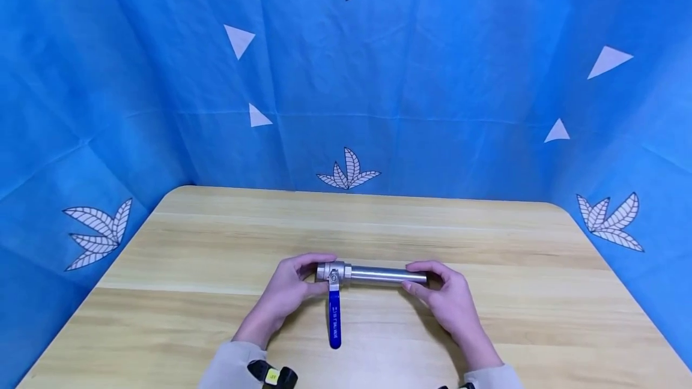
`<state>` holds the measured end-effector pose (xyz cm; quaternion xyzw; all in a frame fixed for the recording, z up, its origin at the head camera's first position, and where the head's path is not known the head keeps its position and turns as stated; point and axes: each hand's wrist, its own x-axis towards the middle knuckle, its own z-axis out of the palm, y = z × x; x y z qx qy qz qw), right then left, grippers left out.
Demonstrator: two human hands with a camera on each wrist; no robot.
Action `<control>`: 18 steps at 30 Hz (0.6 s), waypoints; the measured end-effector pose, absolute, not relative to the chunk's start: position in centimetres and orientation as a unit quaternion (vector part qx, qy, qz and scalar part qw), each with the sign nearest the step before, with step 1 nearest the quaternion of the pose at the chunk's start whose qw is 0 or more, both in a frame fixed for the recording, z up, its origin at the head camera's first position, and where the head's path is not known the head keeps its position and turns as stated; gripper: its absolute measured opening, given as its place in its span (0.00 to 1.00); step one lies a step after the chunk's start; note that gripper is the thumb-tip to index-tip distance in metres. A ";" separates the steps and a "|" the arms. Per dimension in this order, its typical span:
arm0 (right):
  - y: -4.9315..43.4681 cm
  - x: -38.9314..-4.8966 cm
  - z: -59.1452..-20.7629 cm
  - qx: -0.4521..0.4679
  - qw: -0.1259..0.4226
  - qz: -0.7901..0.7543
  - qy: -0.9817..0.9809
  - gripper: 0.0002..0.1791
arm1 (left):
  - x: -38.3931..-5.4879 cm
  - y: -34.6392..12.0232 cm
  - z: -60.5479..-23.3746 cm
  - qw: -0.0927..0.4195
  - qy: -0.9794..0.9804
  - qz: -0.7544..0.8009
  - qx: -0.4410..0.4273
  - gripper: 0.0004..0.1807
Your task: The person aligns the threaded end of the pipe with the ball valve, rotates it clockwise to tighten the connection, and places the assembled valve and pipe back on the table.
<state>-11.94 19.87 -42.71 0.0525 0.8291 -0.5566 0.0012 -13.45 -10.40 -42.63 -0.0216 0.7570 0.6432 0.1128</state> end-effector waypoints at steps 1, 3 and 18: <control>19.9 -11.9 -42.7 0.053 0.001 -0.556 0.829 0.19 | -13.4 -10.4 -42.6 0.115 0.756 0.644 -0.021 0.29; 20.0 -11.8 -42.8 0.055 -0.001 -0.556 0.829 0.19 | -13.5 -10.4 -42.5 0.116 0.757 0.643 -0.017 0.29; 20.5 -10.6 -43.0 0.045 -0.011 -0.549 0.835 0.19 | -13.1 -11.0 -42.6 0.122 0.741 0.660 -0.012 0.36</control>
